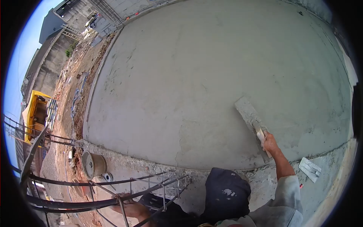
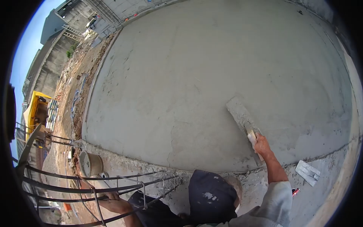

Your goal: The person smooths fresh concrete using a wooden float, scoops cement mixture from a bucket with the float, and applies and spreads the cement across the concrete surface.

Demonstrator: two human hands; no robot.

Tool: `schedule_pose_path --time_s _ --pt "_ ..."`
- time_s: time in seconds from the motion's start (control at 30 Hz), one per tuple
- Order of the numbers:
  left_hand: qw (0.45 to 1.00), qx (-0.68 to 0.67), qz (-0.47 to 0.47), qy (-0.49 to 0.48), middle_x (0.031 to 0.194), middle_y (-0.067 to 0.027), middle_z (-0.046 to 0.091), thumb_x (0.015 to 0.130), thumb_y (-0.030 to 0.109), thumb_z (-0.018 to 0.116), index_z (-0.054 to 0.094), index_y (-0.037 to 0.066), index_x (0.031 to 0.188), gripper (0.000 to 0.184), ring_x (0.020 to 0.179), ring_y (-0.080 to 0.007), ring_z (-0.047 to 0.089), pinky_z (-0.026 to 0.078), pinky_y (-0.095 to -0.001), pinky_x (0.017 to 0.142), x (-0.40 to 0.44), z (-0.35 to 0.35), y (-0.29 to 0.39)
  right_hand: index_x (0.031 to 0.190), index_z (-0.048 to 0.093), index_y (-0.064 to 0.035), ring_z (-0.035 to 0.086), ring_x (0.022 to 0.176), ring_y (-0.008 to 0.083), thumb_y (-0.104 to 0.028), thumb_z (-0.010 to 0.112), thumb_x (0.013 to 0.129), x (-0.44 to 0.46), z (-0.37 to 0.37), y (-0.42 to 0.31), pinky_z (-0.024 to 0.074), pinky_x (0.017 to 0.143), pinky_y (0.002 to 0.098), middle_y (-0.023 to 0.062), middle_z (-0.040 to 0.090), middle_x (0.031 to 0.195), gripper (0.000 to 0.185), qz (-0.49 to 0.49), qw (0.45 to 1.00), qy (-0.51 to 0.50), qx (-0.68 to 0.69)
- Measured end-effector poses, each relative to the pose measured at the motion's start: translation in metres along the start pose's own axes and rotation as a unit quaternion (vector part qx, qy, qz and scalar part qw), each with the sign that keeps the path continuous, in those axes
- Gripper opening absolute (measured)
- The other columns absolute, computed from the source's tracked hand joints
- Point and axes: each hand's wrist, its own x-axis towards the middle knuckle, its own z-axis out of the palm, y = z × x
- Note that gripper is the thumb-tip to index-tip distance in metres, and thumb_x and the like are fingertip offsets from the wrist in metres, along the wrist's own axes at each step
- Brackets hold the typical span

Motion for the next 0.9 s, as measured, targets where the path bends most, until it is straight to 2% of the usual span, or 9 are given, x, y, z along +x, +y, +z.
schedule_pose_path --time_s 0.13,0.2,0.27,0.33,0.47,0.57,0.67,0.73,0.9 --pt "0.983 -0.112 -0.103 -0.102 0.063 -0.0013 0.045 0.097 0.046 0.027 0.049 0.006 0.084 0.048 0.048 -0.0091 0.040 0.033 -0.0214 0.043 0.010 -0.022 -0.013 0.092 0.050 0.0018 0.051 0.040 0.0171 -0.041 0.067 0.083 -0.079 -0.065 -0.040 0.0427 0.038 0.0317 0.0081 0.050 0.058 0.047 0.076 0.987 0.084 0.112" --pt "0.960 -0.069 -0.019 -0.270 0.072 -0.0063 0.051 0.095 0.046 0.031 0.051 0.004 0.090 0.048 0.061 -0.0139 0.051 0.043 -0.0262 0.055 0.013 -0.033 -0.005 0.094 0.051 0.0049 0.056 0.041 0.0208 -0.041 0.068 0.081 -0.122 -0.090 -0.086 0.0457 0.040 0.0340 0.0129 0.056 0.061 0.051 0.107 0.980 0.097 0.138" --pt "0.936 -0.032 -0.119 -0.330 0.090 -0.0111 0.061 0.098 0.034 0.032 0.054 0.002 0.105 0.040 0.085 -0.0205 0.060 0.047 -0.0346 0.082 0.022 -0.051 0.013 0.095 0.051 0.0066 0.058 0.042 0.0219 -0.040 0.069 0.080 -0.166 -0.104 -0.116 0.0471 0.041 0.0347 0.0150 0.059 0.063 0.052 0.128 0.975 0.102 0.150" --pt "0.914 0.078 -0.157 -0.366 0.097 -0.0103 0.059 0.093 0.041 0.039 0.057 -0.002 0.108 0.050 0.093 -0.0199 0.056 0.045 -0.0319 0.082 0.030 -0.062 0.039 0.095 0.051 0.0068 0.057 0.040 0.0204 -0.038 0.071 0.079 -0.204 -0.109 -0.141 0.0469 0.040 0.0338 0.0144 0.059 0.064 0.051 0.131 0.974 0.111 0.146" --pt "0.771 0.244 -0.168 -0.563 0.100 -0.0130 0.065 0.096 0.038 0.039 0.061 -0.003 0.113 0.049 0.092 -0.0227 0.061 0.047 -0.0323 0.080 0.062 -0.101 0.088 0.103 0.052 0.0085 0.064 0.078 0.0407 -0.039 0.070 0.076 -0.282 -0.099 -0.155 0.0524 0.069 0.0441 0.0271 0.063 0.084 0.057 0.081 0.983 0.147 -0.073" --pt "0.762 0.257 0.037 -0.594 0.088 -0.0123 0.066 0.095 0.034 0.044 0.063 -0.004 0.106 0.043 0.083 -0.0244 0.062 0.048 -0.0336 0.074 0.051 -0.132 0.106 0.106 0.053 0.0086 0.058 0.095 0.0458 -0.039 0.068 0.075 -0.357 -0.123 -0.206 0.0483 0.082 0.0467 0.0307 0.061 0.094 0.059 0.121 0.990 0.062 -0.041" --pt "0.720 0.302 0.046 -0.622 0.083 -0.0118 0.066 0.095 0.030 0.047 0.064 -0.003 0.101 0.038 0.078 -0.0248 0.062 0.048 -0.0354 0.071 0.084 -0.147 0.150 0.103 0.054 0.0088 0.060 0.092 0.0439 -0.038 0.066 0.076 -0.429 -0.151 -0.257 0.0488 0.082 0.0458 0.0294 0.062 0.092 0.055 0.127 0.989 0.050 -0.054" --pt "0.696 0.324 -0.007 -0.641 0.084 -0.0150 0.068 0.094 0.038 0.043 0.065 0.000 0.094 0.044 0.078 -0.0314 0.064 0.048 -0.0391 0.070 0.121 -0.150 0.169 0.104 0.054 0.0093 0.060 0.093 0.0435 -0.035 0.065 0.076 -0.479 -0.158 -0.282 0.0482 0.083 0.0453 0.0299 0.062 0.093 0.054 0.151 0.983 0.053 -0.087" --pt "0.775 0.292 -0.230 -0.511 0.059 -0.0106 0.060 0.093 0.041 0.047 0.061 -0.004 0.065 0.055 0.054 -0.0177 0.056 0.043 -0.0321 0.052 0.185 -0.161 0.225 0.104 0.054 0.0094 0.065 0.080 0.0366 -0.036 0.065 0.076 -0.589 -0.181 -0.324 0.0505 0.077 0.0414 0.0259 0.065 0.081 0.055 0.204 0.977 0.053 -0.012"
